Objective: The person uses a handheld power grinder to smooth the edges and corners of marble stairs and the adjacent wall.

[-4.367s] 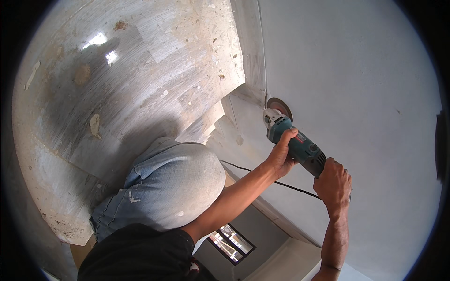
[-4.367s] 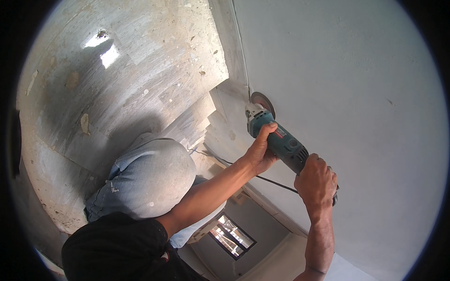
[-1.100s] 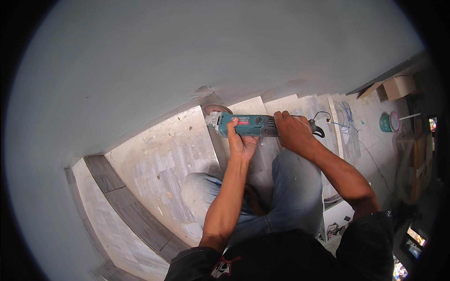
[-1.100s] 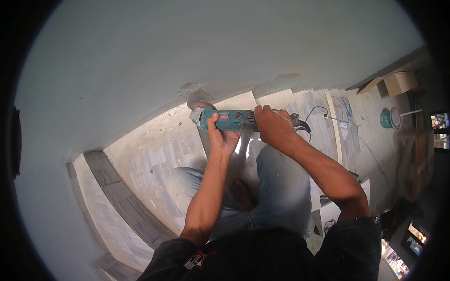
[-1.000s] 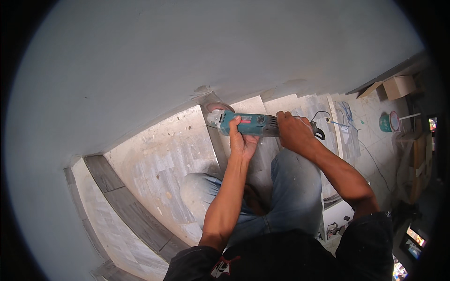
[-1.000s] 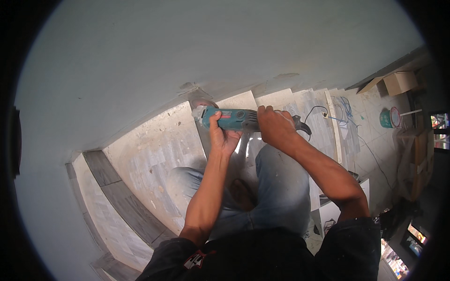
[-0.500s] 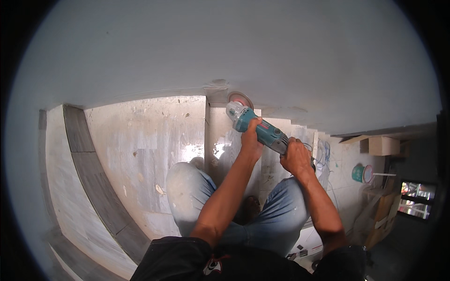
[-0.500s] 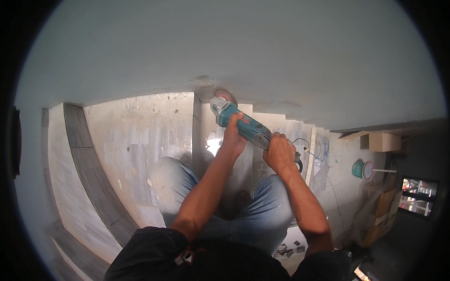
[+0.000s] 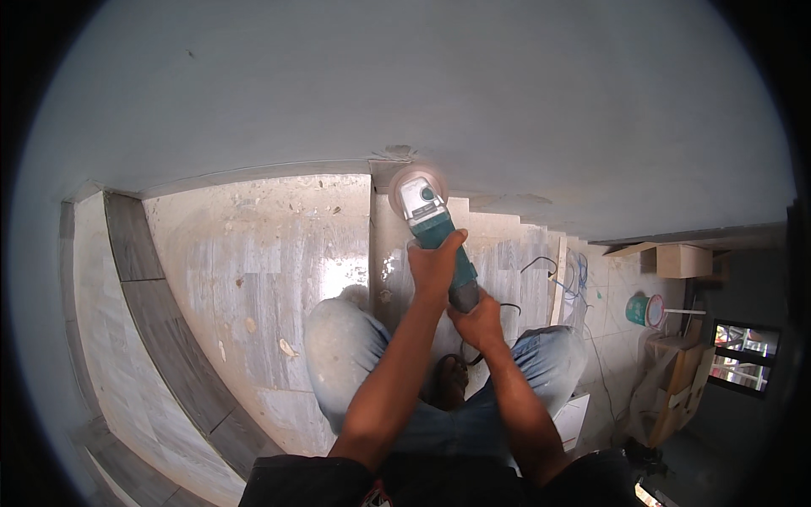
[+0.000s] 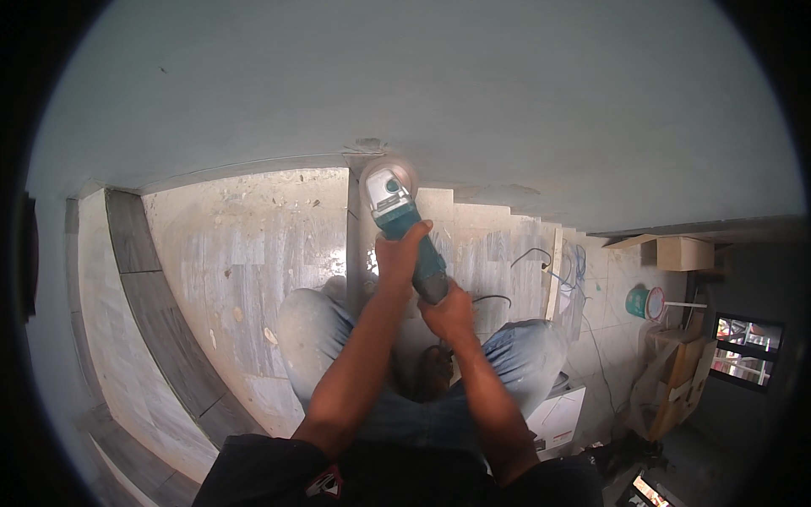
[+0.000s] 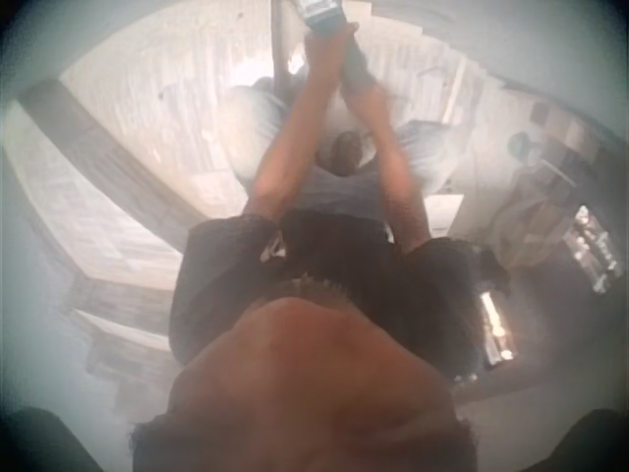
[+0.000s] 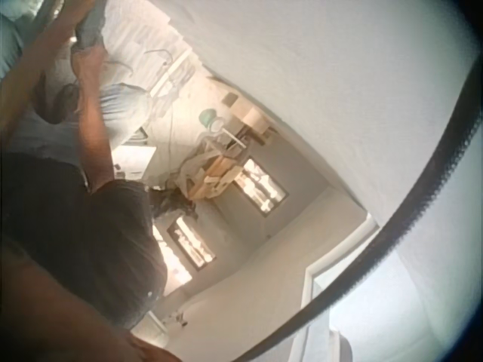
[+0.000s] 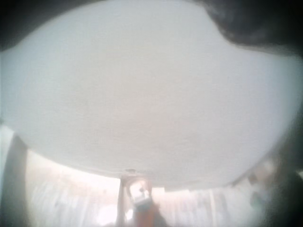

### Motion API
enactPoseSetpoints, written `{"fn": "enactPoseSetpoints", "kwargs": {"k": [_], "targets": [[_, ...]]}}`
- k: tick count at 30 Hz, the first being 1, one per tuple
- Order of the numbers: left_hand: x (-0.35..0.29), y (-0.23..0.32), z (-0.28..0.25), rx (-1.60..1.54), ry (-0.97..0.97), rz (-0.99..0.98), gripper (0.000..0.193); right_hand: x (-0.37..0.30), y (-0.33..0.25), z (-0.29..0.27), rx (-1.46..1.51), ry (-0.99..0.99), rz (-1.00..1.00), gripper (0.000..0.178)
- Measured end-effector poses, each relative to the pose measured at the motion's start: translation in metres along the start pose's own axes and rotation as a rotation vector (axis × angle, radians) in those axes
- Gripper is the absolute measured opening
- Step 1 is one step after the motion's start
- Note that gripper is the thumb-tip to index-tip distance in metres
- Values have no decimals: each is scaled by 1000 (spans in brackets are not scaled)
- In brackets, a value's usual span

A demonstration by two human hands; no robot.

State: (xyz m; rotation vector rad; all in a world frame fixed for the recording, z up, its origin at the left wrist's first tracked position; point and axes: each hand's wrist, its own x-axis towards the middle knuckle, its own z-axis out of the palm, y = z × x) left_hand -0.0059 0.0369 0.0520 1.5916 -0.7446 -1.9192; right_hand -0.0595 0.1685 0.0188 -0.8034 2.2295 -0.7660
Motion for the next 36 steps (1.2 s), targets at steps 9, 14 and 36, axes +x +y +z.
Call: {"fn": "enactPoseSetpoints", "kwargs": {"k": [9, 14, 36], "targets": [[36, -31, -36, 35, -369, -94, 44, -6, -2, 1, 396, -357, 274, 30], [29, -35, -31, 187, -458, -133, 48, 1, 8, 6, 820, -452, 409, 21], [59, -72, -23, 550, -252, -30, 72, -1, -2, 23, 976, -481, 507, 12]]}}
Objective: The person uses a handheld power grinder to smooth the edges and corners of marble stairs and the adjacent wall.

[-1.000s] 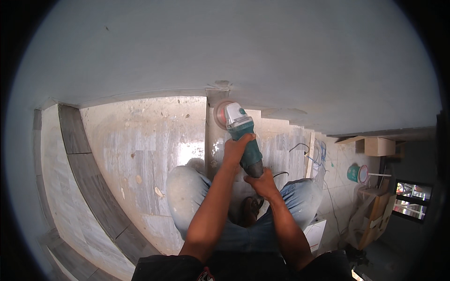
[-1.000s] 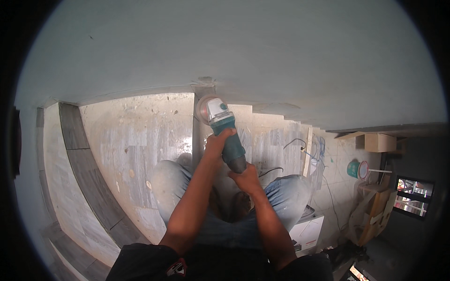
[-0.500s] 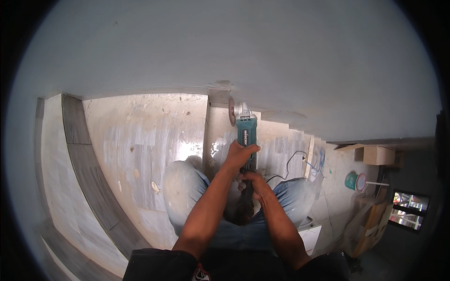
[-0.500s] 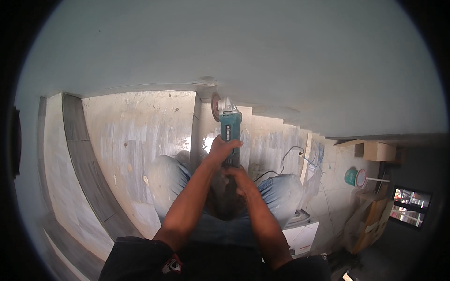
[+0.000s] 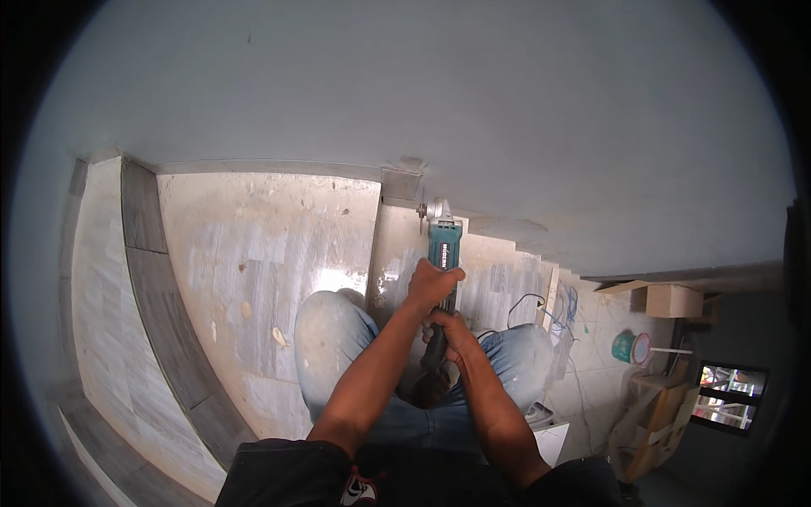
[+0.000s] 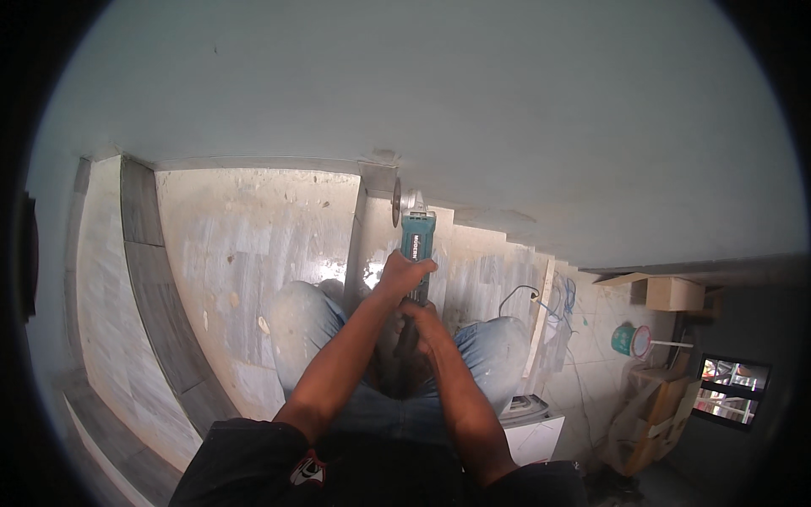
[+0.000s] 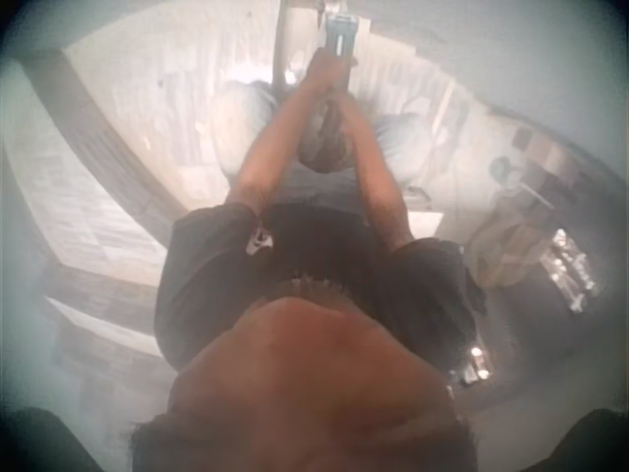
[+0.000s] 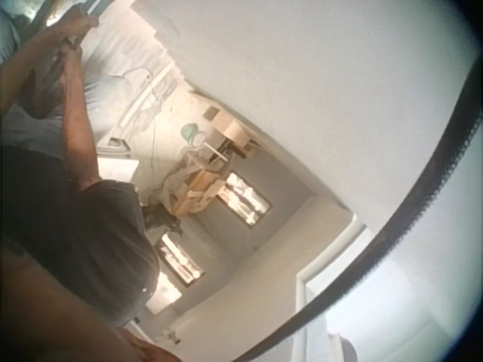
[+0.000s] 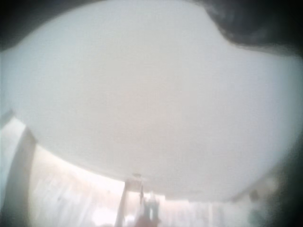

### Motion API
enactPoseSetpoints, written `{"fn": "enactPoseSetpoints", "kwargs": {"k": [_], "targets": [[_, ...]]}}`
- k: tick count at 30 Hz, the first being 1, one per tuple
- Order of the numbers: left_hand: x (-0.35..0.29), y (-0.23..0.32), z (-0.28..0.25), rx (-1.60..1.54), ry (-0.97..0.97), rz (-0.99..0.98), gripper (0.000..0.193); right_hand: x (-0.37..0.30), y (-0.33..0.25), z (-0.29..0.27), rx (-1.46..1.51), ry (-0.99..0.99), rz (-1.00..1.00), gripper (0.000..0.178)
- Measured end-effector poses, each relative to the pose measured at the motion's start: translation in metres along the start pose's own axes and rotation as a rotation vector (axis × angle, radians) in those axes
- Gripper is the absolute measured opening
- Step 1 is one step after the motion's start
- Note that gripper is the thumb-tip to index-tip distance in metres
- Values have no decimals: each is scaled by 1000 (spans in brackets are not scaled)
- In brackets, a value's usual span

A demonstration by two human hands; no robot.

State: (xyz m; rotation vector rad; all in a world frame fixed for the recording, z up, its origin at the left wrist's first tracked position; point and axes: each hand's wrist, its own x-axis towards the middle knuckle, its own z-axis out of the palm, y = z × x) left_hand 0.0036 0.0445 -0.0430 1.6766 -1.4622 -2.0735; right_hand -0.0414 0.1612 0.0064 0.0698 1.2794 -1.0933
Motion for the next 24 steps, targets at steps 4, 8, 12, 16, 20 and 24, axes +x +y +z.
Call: {"fn": "enactPoseSetpoints", "kwargs": {"k": [4, 8, 12, 16, 20, 24], "targets": [[-5, 6, 0, -30, -26, 15, 68, -3, -3, 0, -9, -13, -10, 8], [-7, 12, -2, -32, -18, 5, 64, 1, -5, -1, 9, -23, 3, 8], [-4, 19, -2, 17, 22, 9, 64, 5, -7, -2, 21, -41, 8, 9], [-6, 27, -3, 34, 40, -13, 65, 3, -13, 1, 3, -29, 21, 8], [-5, 30, -3, 17, 60, -3, 59, 10, -13, -6, 40, -84, 27, 10], [-7, 34, -2, -20, 37, -7, 50, 12, -14, -9, 36, -69, 50, 11]]}}
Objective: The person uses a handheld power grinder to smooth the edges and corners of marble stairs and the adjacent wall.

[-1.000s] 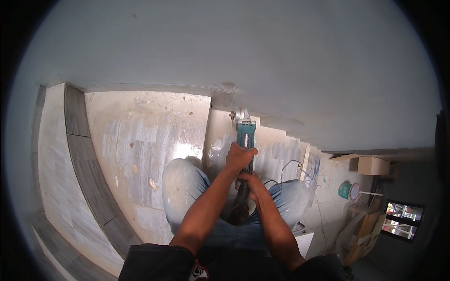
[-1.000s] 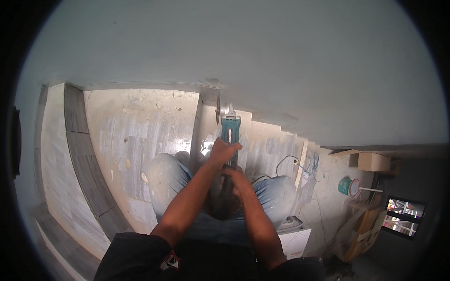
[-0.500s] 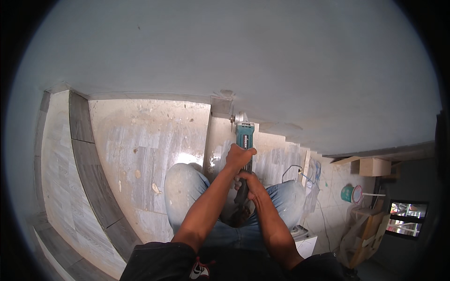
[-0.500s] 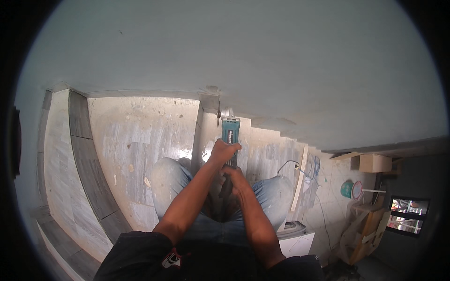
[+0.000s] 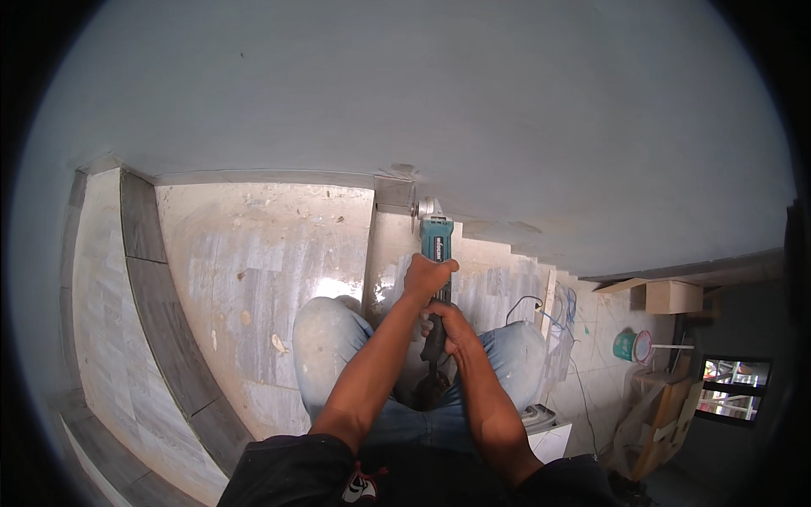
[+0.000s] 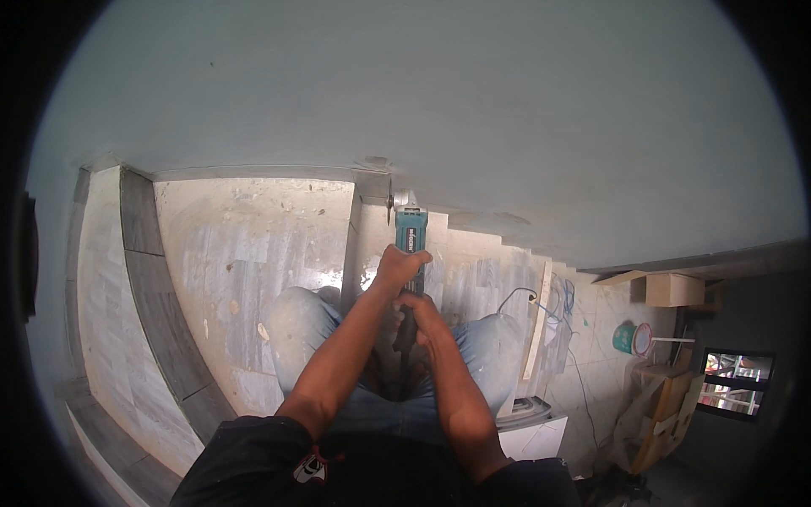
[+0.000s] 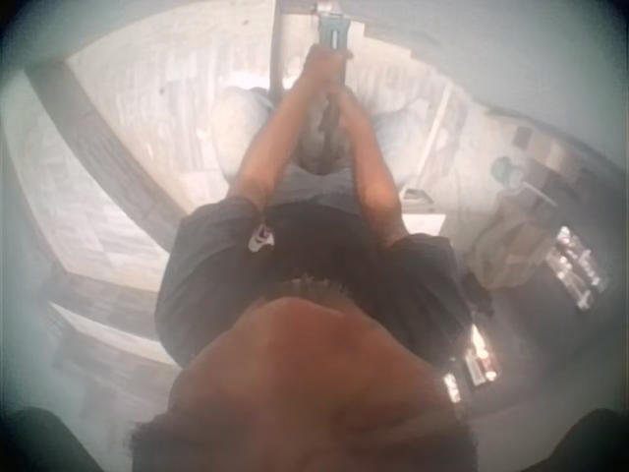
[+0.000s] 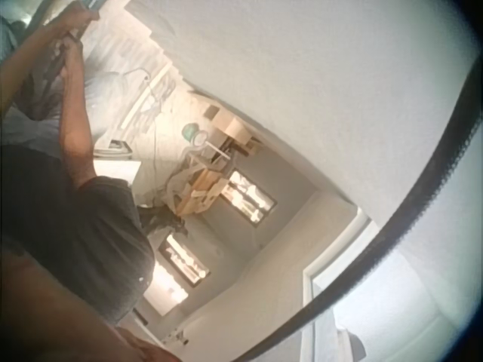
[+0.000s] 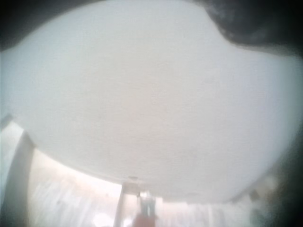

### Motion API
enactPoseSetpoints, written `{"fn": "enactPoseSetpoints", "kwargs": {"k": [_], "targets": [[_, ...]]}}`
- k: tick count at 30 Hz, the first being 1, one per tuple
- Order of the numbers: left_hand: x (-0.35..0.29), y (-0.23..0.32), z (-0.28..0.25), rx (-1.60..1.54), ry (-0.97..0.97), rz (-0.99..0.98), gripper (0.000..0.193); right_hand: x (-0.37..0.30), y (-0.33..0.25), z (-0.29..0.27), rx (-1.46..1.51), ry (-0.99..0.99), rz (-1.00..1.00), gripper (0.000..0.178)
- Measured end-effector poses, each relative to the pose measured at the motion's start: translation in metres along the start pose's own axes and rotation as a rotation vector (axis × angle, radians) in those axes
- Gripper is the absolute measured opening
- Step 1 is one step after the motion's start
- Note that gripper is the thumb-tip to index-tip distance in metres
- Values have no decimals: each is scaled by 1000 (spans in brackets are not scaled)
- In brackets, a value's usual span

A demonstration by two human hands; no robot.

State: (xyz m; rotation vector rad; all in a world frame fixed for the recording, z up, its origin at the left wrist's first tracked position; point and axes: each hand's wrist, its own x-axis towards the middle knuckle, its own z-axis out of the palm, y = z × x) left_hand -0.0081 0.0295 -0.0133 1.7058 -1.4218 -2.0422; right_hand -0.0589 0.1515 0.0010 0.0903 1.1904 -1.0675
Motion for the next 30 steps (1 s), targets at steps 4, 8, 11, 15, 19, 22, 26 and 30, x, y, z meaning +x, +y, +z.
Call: {"fn": "enactPoseSetpoints", "kwargs": {"k": [4, 8, 11, 15, 19, 22, 26, 30], "targets": [[7, -7, -2, 2, 27, 9, 48, -1, -1, 9, -7, 3, -12, 11], [4, -1, -2, 5, 9, 2, 51, 0, -3, 7, -14, 10, -19, 11], [6, -2, -3, 9, 11, 5, 55, 3, -2, 6, 7, -5, -18, 11], [8, -3, -4, 4, 14, 9, 55, 2, -3, 9, -1, 7, -15, 11], [8, -2, -4, -24, 16, 14, 55, 2, -5, 9, -1, 21, -16, 11], [7, 0, -3, -26, 10, 9, 54, 3, -5, 8, 5, 24, -19, 11], [15, -8, -3, -20, 32, 1, 55, 4, -5, 12, 12, 1, -16, 10], [12, -2, -2, -18, -21, -11, 60, 5, -6, 6, 12, 12, -24, 11]]}}
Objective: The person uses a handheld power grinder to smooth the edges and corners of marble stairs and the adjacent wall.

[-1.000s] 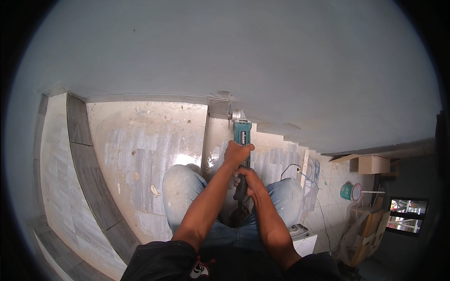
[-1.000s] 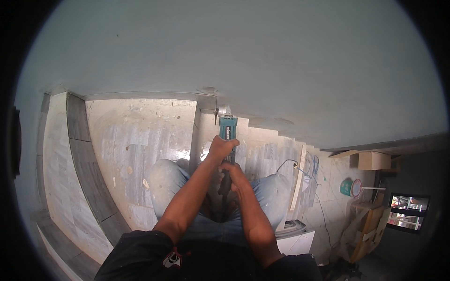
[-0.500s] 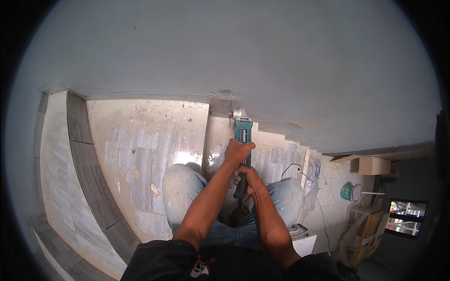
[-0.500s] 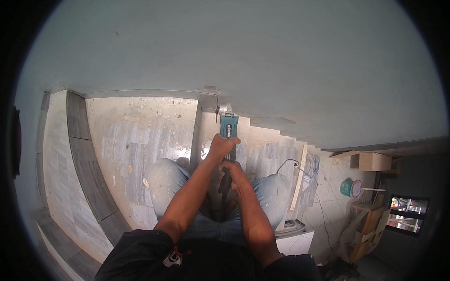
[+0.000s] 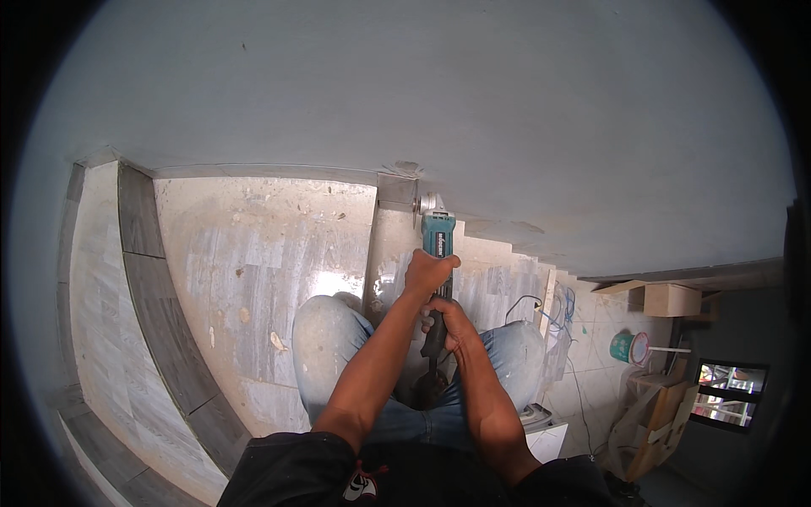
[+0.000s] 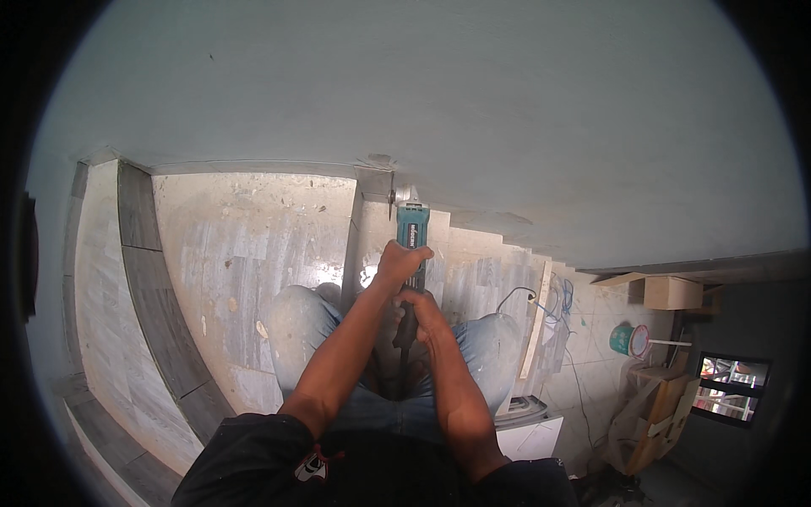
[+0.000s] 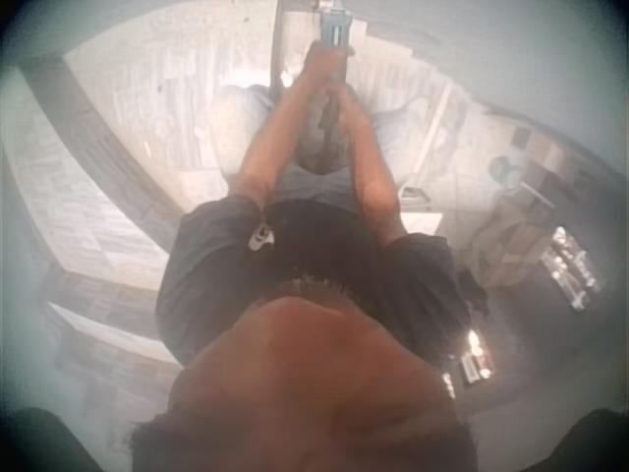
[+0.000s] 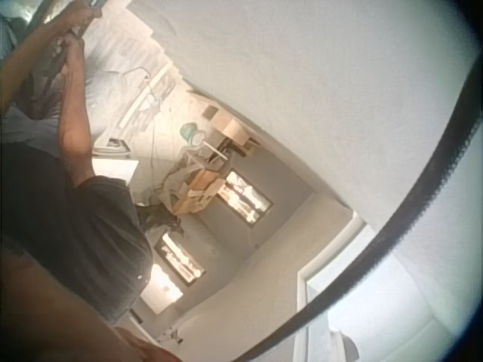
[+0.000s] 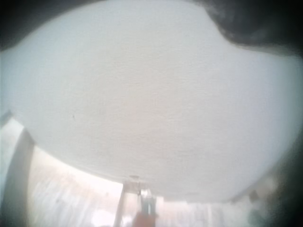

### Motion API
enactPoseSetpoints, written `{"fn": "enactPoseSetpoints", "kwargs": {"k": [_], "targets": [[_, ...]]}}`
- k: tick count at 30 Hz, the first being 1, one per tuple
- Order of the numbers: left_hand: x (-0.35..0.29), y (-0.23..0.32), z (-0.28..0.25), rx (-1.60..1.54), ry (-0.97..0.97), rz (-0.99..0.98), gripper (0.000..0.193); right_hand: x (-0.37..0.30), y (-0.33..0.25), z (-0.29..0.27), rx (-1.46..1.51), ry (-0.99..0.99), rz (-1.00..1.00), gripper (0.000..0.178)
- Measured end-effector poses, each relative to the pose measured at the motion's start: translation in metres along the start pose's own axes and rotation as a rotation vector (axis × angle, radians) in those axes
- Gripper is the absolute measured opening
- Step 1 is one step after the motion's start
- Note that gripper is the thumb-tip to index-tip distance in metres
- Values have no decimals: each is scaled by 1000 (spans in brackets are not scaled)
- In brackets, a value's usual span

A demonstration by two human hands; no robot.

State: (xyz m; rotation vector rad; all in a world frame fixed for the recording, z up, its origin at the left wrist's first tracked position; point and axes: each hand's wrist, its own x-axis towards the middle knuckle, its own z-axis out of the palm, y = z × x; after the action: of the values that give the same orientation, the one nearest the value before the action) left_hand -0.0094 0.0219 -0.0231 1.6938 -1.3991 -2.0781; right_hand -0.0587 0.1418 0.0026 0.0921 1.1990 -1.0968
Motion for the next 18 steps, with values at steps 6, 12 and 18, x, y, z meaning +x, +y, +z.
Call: {"fn": "enactPoseSetpoints", "kwargs": {"k": [6, 12, 18], "targets": [[-2, 2, -1, 12, 13, -5, 65, 0, 0, 1, -8, -12, -6, 12], [6, -6, -2, 23, 38, -3, 68, 3, 2, 2, -22, -22, 1, 11], [6, -6, -2, 16, 23, 3, 70, 1, 0, 5, -24, -20, -14, 11]]}}
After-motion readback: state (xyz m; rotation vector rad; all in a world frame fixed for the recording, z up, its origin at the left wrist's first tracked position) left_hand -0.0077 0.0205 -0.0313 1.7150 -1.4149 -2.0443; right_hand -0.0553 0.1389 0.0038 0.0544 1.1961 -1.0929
